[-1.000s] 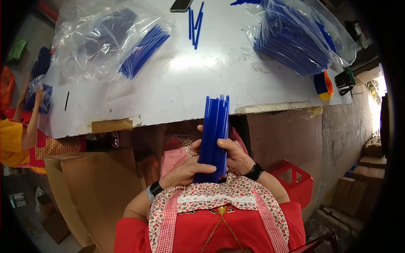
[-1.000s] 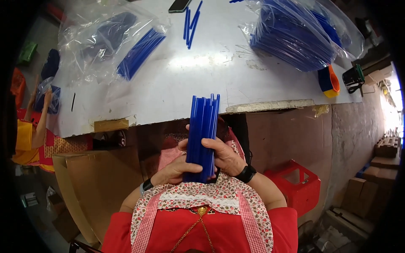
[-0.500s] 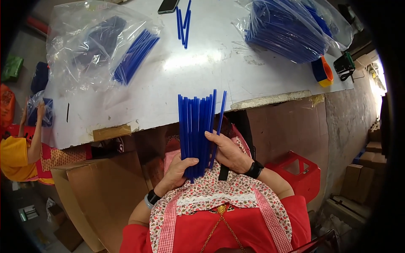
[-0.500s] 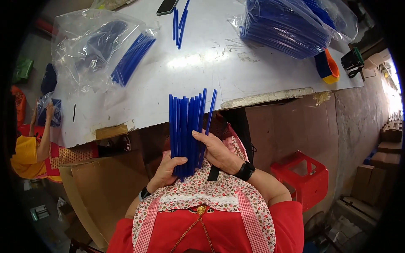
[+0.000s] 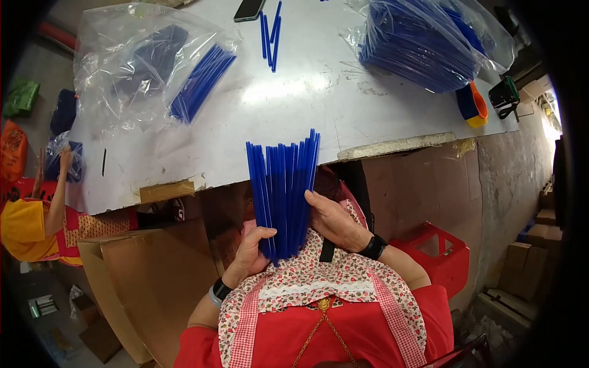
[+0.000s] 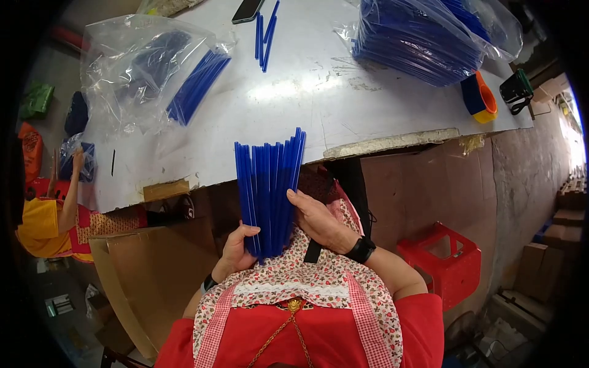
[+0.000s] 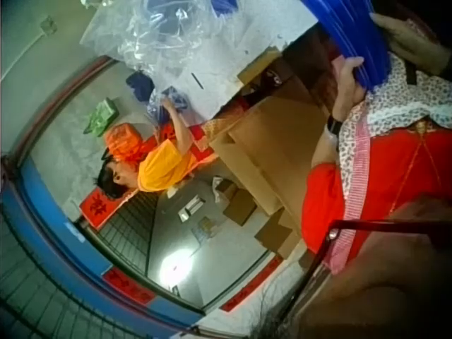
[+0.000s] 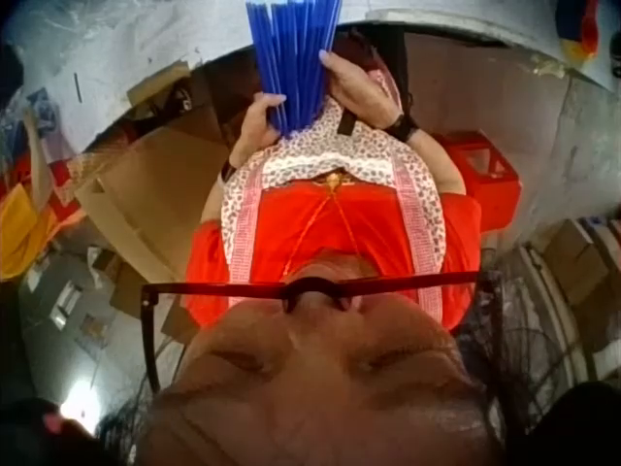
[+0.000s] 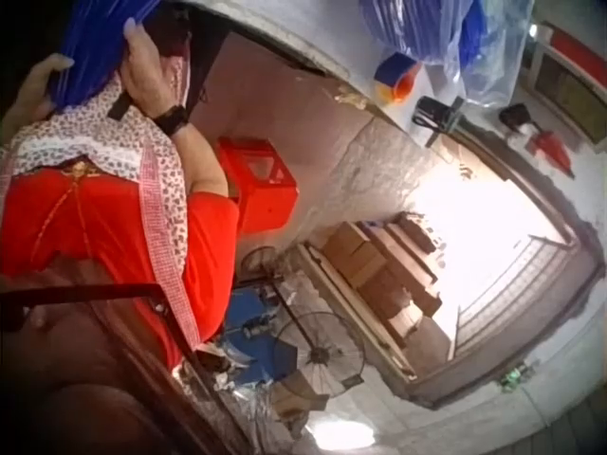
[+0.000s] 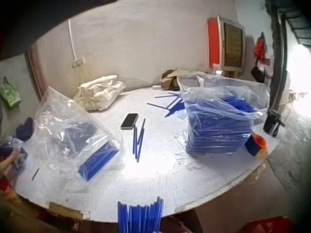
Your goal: The person pulls bundles of blue straws from a plastic bag, fans them out by hand to inspect them, and then gathers them back together. They place the bundles into a different plastic bag on the table and repeat the process.
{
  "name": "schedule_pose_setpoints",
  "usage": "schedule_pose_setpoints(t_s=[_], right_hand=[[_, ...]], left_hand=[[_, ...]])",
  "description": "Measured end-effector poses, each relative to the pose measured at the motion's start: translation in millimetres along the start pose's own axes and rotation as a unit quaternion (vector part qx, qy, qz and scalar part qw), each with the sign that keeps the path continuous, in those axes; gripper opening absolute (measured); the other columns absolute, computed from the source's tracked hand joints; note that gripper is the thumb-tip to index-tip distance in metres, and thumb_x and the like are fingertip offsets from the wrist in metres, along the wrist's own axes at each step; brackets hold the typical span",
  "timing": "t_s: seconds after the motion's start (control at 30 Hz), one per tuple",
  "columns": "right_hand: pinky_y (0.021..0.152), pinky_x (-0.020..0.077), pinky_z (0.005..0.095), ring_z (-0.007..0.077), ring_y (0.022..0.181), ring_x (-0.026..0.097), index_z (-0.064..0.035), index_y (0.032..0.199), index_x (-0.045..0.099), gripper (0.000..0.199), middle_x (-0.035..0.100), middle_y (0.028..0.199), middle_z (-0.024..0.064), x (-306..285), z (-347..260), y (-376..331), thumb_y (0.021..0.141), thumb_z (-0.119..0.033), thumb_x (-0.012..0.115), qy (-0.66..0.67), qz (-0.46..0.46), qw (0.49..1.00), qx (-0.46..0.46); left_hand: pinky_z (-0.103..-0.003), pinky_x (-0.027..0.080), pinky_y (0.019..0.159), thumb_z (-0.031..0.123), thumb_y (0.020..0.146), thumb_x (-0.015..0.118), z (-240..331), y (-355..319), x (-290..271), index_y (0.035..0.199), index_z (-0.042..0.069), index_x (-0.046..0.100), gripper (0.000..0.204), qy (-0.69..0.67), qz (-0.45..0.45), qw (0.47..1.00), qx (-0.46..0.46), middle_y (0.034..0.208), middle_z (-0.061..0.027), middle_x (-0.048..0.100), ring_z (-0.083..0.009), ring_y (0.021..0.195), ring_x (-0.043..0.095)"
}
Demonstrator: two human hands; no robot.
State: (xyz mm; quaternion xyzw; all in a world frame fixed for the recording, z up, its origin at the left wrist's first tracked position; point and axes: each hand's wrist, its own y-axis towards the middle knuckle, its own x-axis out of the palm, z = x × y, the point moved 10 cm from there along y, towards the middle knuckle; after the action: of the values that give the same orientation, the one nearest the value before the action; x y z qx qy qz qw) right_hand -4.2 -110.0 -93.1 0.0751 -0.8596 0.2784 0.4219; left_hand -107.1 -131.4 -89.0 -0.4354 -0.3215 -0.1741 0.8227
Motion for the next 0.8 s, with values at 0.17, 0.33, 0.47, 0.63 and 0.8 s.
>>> schedule_pose_setpoints(t_s=[0.17,0.33,0.47,0.63,0.8], right_hand=[[0.100,0.0402,0.0345,0.0171,0.118,0.049,-0.0076,0.138,0.040,0.048,0.053,0.128,0.0070,7.7,5.1,-4.2,0.099,-0.037,0.042,-0.062,-0.002,0.997,0.039],[0.100,0.0394,0.0345,0.0159,0.122,0.046,-0.0115,0.138,0.040,0.047,0.048,0.135,0.0079,15.5,-11.4,-9.4,0.099,-0.037,0.043,-0.304,-0.034,0.951,0.041],[0.098,0.0412,0.0349,0.0171,0.120,0.049,-0.0127,0.134,0.043,0.045,0.049,0.133,0.0087,20.9,-38.4,-6.1,0.094,-0.033,0.049,-0.520,-0.061,0.849,-0.070],[0.094,0.0447,0.0361,0.0193,0.112,0.055,-0.0107,0.126,0.048,0.048,0.056,0.123,0.0088,73.1,-54.9,-20.6,0.082,-0.023,0.062,-0.693,-0.106,0.692,-0.169],[0.090,0.0482,0.0374,0.0216,0.104,0.061,-0.0088,0.117,0.053,0.053,0.062,0.113,0.0089,118.0,-66.9,-34.1,0.069,-0.013,0.074,-0.823,-0.135,0.480,-0.270]], left_hand=[[-0.039,0.053,0.087,0.010,0.080,0.060,-7.5,-0.4,21.2,0.126,-0.003,0.045,0.050,0.036,-0.032,0.998,-0.048,0.113,-0.0187,0.061,-0.0279,0.100,0.063],[-0.035,0.053,0.081,0.005,0.073,0.072,-13.3,1.3,16.3,0.116,0.001,0.052,0.047,0.100,-0.004,0.991,-0.085,0.103,-0.0133,0.063,-0.0236,0.091,0.064],[-0.034,0.053,0.077,0.005,0.071,0.075,8.1,-11.0,22.5,0.113,0.002,0.053,0.048,0.154,-0.052,0.981,-0.107,0.094,-0.0117,0.065,-0.0216,0.084,0.065],[-0.032,0.052,0.074,0.011,0.073,0.075,28.2,-32.9,58.7,0.112,0.000,0.053,0.046,0.380,-0.139,0.906,-0.124,0.087,-0.0141,0.065,-0.0213,0.080,0.064],[-0.033,0.053,0.077,0.014,0.081,0.070,31.5,-44.7,58.0,0.115,-0.001,0.052,0.041,0.209,-0.202,0.917,-0.274,0.088,-0.0131,0.065,-0.0217,0.082,0.065]])
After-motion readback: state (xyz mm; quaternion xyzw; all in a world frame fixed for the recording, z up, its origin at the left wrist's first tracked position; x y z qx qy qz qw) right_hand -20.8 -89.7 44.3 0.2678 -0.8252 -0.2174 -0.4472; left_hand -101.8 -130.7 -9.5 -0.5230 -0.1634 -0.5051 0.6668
